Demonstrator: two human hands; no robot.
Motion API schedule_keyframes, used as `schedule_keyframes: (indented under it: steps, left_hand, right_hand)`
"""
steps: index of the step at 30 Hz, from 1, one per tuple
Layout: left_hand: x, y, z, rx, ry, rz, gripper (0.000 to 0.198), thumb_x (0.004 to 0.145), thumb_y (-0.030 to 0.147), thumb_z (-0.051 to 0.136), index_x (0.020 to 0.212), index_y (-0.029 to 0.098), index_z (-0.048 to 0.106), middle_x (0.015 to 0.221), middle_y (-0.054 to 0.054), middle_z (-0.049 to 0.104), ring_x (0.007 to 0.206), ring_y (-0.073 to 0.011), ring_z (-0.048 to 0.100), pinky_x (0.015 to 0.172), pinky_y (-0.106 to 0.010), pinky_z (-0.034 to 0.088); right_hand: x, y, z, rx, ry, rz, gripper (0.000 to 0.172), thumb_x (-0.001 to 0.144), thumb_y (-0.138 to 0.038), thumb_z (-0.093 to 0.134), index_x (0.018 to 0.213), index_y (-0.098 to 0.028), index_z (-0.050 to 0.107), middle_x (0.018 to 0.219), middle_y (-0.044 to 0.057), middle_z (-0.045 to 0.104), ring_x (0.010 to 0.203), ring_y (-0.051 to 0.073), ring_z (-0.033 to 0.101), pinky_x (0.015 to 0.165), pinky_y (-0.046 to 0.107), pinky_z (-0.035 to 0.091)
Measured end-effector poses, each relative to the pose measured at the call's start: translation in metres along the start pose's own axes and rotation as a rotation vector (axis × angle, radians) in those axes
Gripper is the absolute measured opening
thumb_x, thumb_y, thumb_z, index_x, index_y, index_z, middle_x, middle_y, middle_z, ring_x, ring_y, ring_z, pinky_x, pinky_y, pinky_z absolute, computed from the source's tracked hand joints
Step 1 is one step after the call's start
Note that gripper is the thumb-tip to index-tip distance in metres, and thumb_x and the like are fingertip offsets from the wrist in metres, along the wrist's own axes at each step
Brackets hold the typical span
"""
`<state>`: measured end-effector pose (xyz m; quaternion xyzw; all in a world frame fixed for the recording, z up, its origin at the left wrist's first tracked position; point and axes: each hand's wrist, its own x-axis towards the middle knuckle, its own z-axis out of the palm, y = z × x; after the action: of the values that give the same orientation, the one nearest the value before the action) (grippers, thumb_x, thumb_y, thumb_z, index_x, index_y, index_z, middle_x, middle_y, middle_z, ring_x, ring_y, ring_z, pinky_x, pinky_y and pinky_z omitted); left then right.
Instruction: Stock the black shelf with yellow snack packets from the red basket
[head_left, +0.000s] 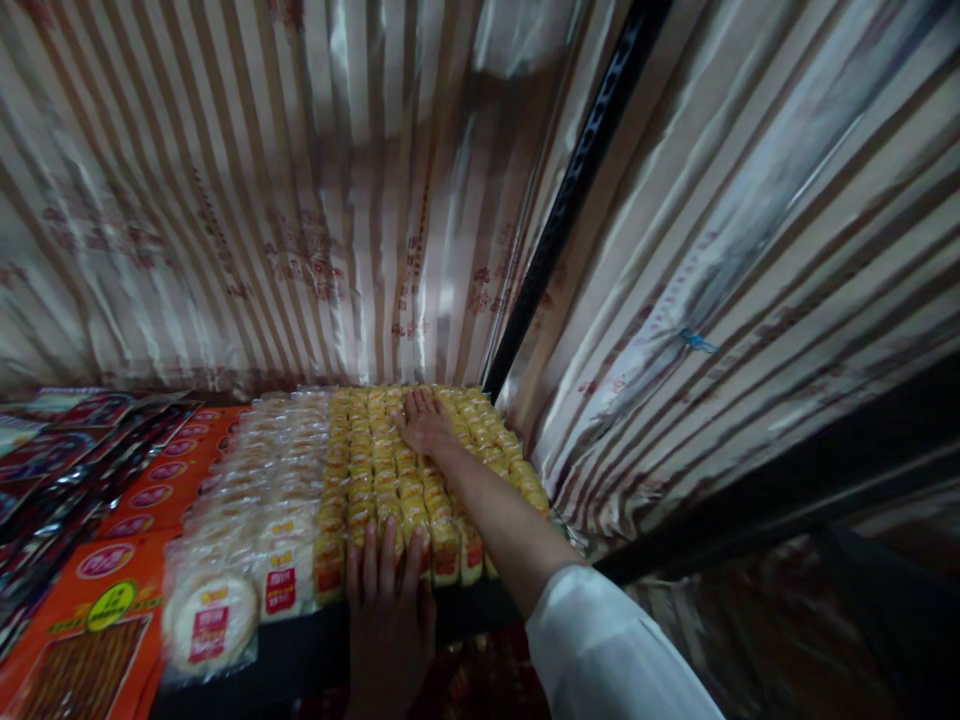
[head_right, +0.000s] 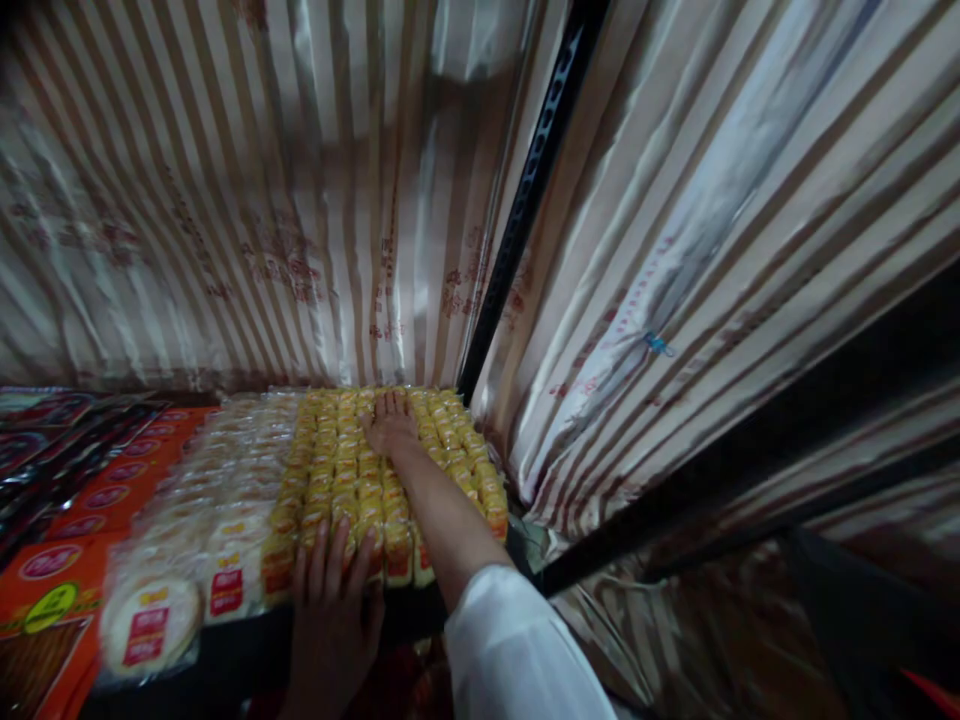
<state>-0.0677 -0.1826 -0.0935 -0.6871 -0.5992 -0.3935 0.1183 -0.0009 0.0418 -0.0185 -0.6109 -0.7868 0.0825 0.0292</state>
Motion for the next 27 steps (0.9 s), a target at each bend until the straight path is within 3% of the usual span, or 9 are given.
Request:
schedule_keyframes:
  steps: [4,9,14,19,23,27]
  left_hand:
    - [-0.001,0.000,0.000,0.009,-0.013,0.004,0.042,0.081,0.028,0.052,0.122,0.021,0.055,0.140,-0.013,0.039,0.132,-0.0324,0.028,0.107,-0.055,0.021]
    - [-0.001,0.000,0.000,0.016,-0.027,-0.013,0.042,0.082,0.031,0.051,0.122,0.021,0.055,0.137,-0.013,0.043,0.132,-0.0333,0.029,0.105,-0.057,0.023]
    - [0.000,0.001,-0.002,0.000,-0.022,-0.009,0.040,0.083,0.029,0.050,0.121,0.019,0.057,0.136,-0.015,0.044,0.132,-0.0337,0.030,0.105,-0.057,0.023]
    - [-0.001,0.000,-0.004,0.019,-0.036,0.006,0.042,0.083,0.027,0.050,0.124,0.019,0.054,0.139,-0.015,0.042,0.133,-0.0339,0.027,0.105,-0.057,0.023]
    - [-0.003,-0.002,-0.005,0.046,-0.055,0.014,0.044,0.083,0.021,0.049,0.127,0.019,0.051,0.141,-0.014,0.038,0.135,-0.0334,0.024,0.106,-0.056,0.023]
    - [-0.005,-0.003,-0.003,0.016,-0.048,0.010,0.046,0.083,0.025,0.050,0.129,0.020,0.049,0.143,-0.014,0.036,0.136,-0.0330,0.022,0.107,-0.056,0.021]
  right_hand:
    - [0.000,0.014,-0.004,-0.004,0.085,0.034,0.074,0.089,-0.055,0.003,0.145,-0.007,0.013,0.153,0.010,0.009,0.140,0.020,-0.001,0.111,0.039,-0.004]
    - [-0.003,0.029,-0.007,0.024,-0.008,0.077,0.075,0.089,-0.057,0.002,0.145,-0.007,0.013,0.152,0.011,0.010,0.140,0.022,0.002,0.112,0.040,-0.001]
    - [-0.017,0.036,-0.013,0.020,0.068,0.115,0.074,0.089,-0.055,0.002,0.145,-0.007,0.011,0.153,0.010,0.006,0.140,0.021,-0.003,0.111,0.041,-0.003]
    - [-0.029,0.040,-0.021,0.021,-0.050,0.085,0.073,0.090,-0.055,0.005,0.145,-0.007,0.012,0.153,0.009,0.008,0.140,0.021,0.000,0.112,0.040,-0.001]
    - [-0.054,0.033,-0.036,0.087,0.174,0.049,0.066,0.092,-0.048,0.005,0.145,-0.009,0.012,0.153,0.007,0.008,0.140,0.018,-0.001,0.113,0.038,0.003]
    - [-0.125,0.029,-0.031,0.168,0.463,-0.017,0.061,0.093,-0.043,0.005,0.145,-0.013,0.015,0.153,0.004,0.009,0.140,0.016,0.001,0.114,0.036,0.010]
